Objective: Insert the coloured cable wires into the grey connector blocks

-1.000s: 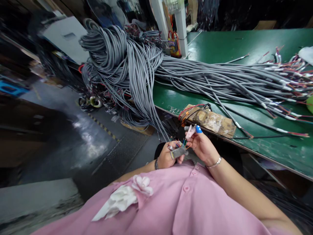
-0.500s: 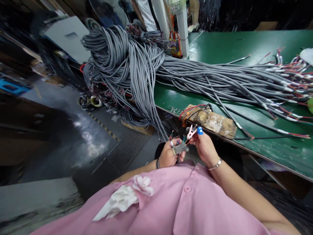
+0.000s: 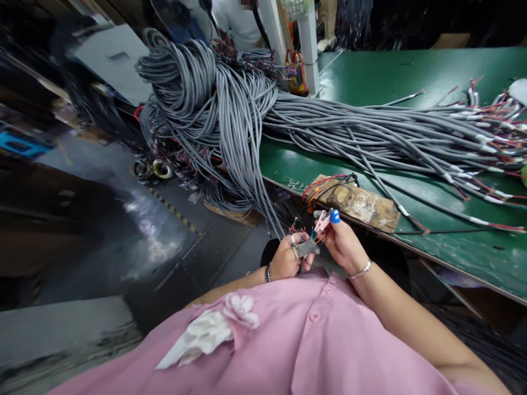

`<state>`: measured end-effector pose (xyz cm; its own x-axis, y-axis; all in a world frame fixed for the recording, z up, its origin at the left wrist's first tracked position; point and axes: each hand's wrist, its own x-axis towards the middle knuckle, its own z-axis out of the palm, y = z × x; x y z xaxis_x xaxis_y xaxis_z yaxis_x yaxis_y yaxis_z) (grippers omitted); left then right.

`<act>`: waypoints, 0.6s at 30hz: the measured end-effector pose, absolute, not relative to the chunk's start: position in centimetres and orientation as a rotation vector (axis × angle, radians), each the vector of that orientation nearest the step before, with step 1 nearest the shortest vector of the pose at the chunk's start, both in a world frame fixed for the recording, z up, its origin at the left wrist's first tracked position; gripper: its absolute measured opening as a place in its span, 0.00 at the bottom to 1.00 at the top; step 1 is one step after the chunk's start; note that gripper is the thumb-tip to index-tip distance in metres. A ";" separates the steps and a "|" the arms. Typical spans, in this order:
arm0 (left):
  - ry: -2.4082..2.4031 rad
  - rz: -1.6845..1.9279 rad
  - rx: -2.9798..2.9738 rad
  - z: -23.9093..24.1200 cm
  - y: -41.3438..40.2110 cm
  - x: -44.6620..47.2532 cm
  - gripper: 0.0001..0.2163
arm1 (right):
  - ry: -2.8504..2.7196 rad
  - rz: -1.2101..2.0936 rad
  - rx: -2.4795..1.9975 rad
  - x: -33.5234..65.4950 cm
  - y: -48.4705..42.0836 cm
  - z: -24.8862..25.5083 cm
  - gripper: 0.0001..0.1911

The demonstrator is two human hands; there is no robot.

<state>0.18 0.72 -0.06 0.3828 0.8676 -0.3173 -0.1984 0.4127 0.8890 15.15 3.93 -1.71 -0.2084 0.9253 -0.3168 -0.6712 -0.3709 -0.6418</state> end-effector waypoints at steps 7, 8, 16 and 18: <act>0.943 0.833 0.903 -0.2 0.1 -0.4 0.16 | -0.404 1.901 -0.775 15.4 3.4 -0.8 0.24; 0.945 0.839 0.918 -0.2 0.0 -0.5 0.16 | -0.403 1.910 -0.773 15.5 3.4 -0.8 0.23; 0.976 0.927 0.954 0.1 0.0 -0.2 0.17 | -0.515 1.806 -0.827 15.5 3.1 -1.0 0.15; 0.985 0.925 0.958 0.1 0.1 -0.1 0.17 | -0.546 1.798 -0.837 15.5 3.0 -1.0 0.16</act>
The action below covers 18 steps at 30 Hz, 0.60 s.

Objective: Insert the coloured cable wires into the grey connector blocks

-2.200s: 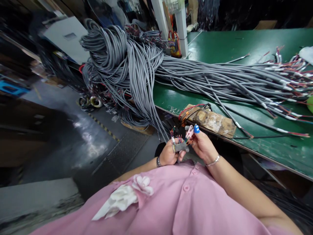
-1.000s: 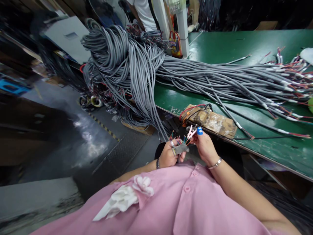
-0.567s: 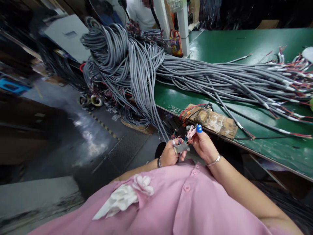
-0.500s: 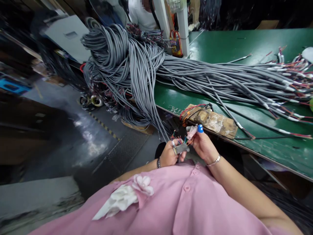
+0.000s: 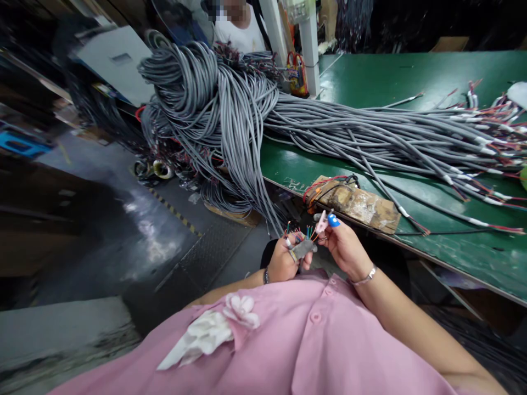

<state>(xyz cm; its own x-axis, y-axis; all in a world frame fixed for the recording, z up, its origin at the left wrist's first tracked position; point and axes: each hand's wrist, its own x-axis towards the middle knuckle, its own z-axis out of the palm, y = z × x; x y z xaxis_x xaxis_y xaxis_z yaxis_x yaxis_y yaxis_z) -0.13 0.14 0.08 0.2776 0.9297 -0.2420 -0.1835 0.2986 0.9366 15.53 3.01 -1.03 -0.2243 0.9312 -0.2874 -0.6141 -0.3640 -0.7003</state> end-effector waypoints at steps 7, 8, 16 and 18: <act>0.982 0.915 0.931 0.4 0.3 0.1 0.16 | -0.579 1.749 -0.877 15.4 2.8 -1.2 0.15; 0.983 0.915 0.926 0.5 0.4 0.1 0.16 | -0.579 1.746 -0.885 15.4 2.8 -1.1 0.15; 0.986 0.932 0.929 0.3 0.2 0.3 0.17 | -0.747 1.438 -1.073 15.5 2.7 -1.4 0.15; 0.994 0.931 0.933 0.1 0.2 0.3 0.17 | -0.799 1.332 -1.128 15.4 2.8 -1.6 0.18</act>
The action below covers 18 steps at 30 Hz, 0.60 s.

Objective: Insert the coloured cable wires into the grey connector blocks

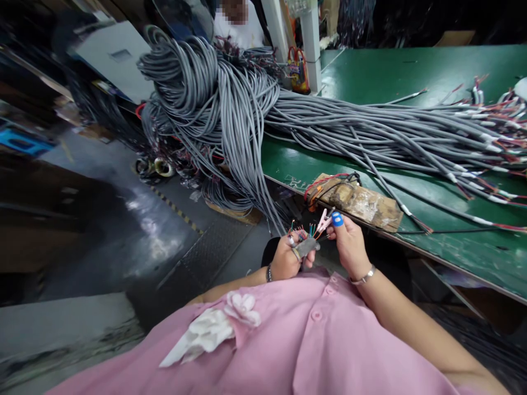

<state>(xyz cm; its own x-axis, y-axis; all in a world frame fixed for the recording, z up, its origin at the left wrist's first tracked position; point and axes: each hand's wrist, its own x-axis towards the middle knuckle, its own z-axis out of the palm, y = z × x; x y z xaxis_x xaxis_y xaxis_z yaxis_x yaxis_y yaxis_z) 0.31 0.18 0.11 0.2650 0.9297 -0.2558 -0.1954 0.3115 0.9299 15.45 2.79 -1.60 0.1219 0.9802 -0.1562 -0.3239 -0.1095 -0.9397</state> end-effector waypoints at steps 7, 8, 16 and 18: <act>0.996 0.902 0.975 0.1 0.4 0.3 0.17 | -0.538 1.720 -0.923 15.1 3.6 -1.3 0.24; 1.002 0.900 0.980 0.1 0.4 0.3 0.17 | -0.511 1.711 -0.922 15.0 3.7 -1.2 0.23; 1.005 0.881 0.986 -0.2 0.3 0.2 0.17 | -0.421 1.714 -0.898 14.8 3.6 -1.1 0.22; 1.000 0.883 0.970 -0.3 0.1 0.0 0.17 | -0.405 1.766 -0.862 14.9 3.5 -1.2 0.24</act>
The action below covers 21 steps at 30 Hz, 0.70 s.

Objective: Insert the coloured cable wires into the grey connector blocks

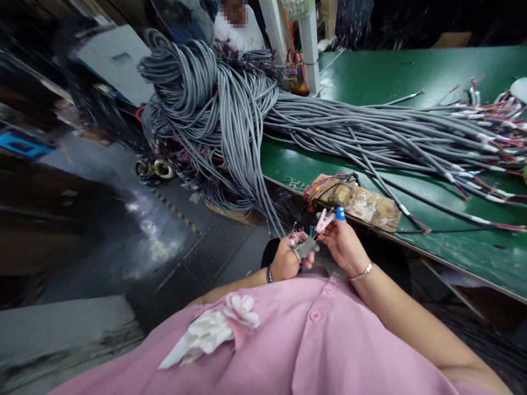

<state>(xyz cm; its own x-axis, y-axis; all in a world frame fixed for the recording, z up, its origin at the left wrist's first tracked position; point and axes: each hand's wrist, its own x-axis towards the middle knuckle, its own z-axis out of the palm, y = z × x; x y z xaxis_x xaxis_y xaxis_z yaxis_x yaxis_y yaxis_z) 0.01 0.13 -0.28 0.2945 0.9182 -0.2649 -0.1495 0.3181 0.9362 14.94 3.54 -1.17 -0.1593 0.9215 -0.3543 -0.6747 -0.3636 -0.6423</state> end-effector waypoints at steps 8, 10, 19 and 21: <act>1.020 0.976 0.943 -0.1 -0.4 -0.4 0.18 | -0.419 1.876 -0.834 15.5 3.5 -0.5 0.17; 1.039 1.000 0.946 -0.1 -0.2 -0.3 0.18 | -0.469 1.821 -0.860 15.6 3.4 -0.5 0.13; 1.054 0.972 0.948 -0.2 0.3 0.1 0.18 | -0.514 1.781 -0.884 15.6 3.4 -1.2 0.19; 1.047 0.961 0.945 -0.3 0.3 0.2 0.18 | -0.463 1.797 -0.892 15.5 3.5 -1.4 0.19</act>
<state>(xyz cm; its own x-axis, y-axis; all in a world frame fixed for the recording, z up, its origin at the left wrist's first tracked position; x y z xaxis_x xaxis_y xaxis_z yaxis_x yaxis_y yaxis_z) 0.15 0.27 -0.32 0.2125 0.9436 -0.2539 -0.1723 0.2919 0.9408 15.50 3.54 -1.39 -0.1931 0.9142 -0.3564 -0.6279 -0.3942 -0.6711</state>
